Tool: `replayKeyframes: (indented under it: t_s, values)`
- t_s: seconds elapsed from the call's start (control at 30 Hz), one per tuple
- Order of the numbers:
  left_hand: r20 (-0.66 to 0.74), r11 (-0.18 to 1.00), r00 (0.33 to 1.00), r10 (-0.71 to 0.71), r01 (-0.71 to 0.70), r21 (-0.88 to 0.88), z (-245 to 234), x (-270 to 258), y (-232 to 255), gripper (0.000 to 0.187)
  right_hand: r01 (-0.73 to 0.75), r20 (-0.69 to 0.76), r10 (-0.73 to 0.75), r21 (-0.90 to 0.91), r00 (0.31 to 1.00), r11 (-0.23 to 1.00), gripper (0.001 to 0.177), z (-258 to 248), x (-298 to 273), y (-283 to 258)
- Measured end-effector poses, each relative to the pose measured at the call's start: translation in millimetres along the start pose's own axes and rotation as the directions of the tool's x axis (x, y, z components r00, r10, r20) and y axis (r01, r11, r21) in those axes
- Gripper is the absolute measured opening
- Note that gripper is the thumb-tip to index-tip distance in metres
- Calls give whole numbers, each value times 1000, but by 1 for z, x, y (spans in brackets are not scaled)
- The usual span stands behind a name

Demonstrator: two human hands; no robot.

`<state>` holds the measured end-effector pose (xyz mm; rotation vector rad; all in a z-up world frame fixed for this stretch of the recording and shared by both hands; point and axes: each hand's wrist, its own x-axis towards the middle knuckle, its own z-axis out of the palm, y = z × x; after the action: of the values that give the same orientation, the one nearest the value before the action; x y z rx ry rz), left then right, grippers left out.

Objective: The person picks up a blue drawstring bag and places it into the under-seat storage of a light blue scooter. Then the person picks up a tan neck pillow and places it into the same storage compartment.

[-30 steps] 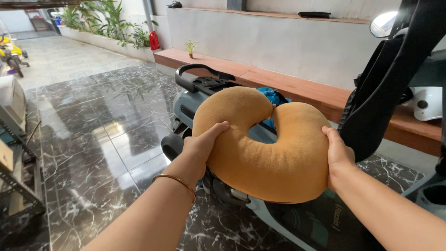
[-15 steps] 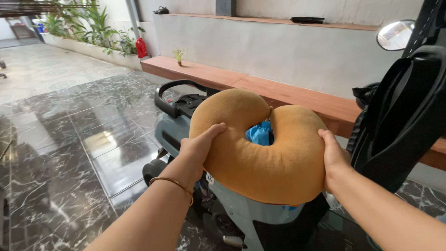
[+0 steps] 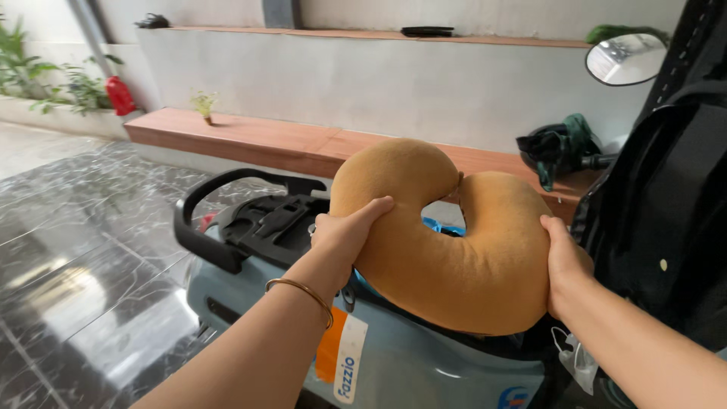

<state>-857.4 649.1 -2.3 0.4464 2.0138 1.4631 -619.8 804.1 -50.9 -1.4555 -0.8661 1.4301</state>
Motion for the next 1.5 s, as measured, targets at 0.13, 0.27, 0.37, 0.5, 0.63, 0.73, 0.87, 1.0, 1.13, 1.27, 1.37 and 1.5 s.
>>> replayKeyframes:
  t_s: [0.13, 0.27, 0.37, 0.5, 0.63, 0.73, 0.87, 1.0, 1.13, 1.27, 1.37, 1.5]
  values:
    - [178, 997, 983, 52, -62, 49, 27, 33, 11, 115, -88, -196, 93, 35, 976, 996, 61, -6, 8, 10]
    - [306, 976, 944, 126, -173, 133, 66, 44, 11, 117, -147, -130, 154, 64, 980, 987, 66, -31, 15, 17]
    - [404, 958, 902, 151, -235, 166, 94, 51, 9, 119, -210, -67, 212, 26, 975, 977, 67, -49, 30, 24]
    - [454, 918, 866, 209, -334, 214, 121, 64, 2, 121, -249, -64, 247, -29, 967, 968, 67, -60, 64, 41]
    - [476, 904, 871, 126, -298, 307, 139, 86, -9, 122, -313, -64, 309, -72, 949, 947, 68, -62, 101, 59]
    - [484, 889, 868, 110, -304, 342, 148, 106, -21, 120, -236, -45, 232, -147, 972, 961, 74, -63, 126, 73]
    - [586, 874, 810, 20, -299, 384, 161, 133, -35, 114, -264, -39, 263, -270, 964, 926, 93, -61, 154, 93]
    - [543, 954, 816, -197, 32, 297, 166, 156, -32, 102, -269, 14, 329, -546, 944, 794, 87, -52, 170, 98]
    - [366, 809, 927, 77, -273, 520, 182, 165, -25, 104, -336, -23, 431, -663, 902, 669, 85, -34, 173, 92]
    - [493, 761, 850, 184, -441, 475, 196, 176, -39, 92, -281, -14, 444, -792, 896, 543, 85, -26, 165, 89]
    - [591, 592, 796, 128, -539, 599, 201, 192, -56, 82, -195, 37, 427, -852, 903, 486, 90, -24, 168, 91]
    - [561, 587, 824, -77, -418, 694, 196, 202, -75, 81, -203, 64, 513, -871, 856, 448, 93, -22, 183, 99]
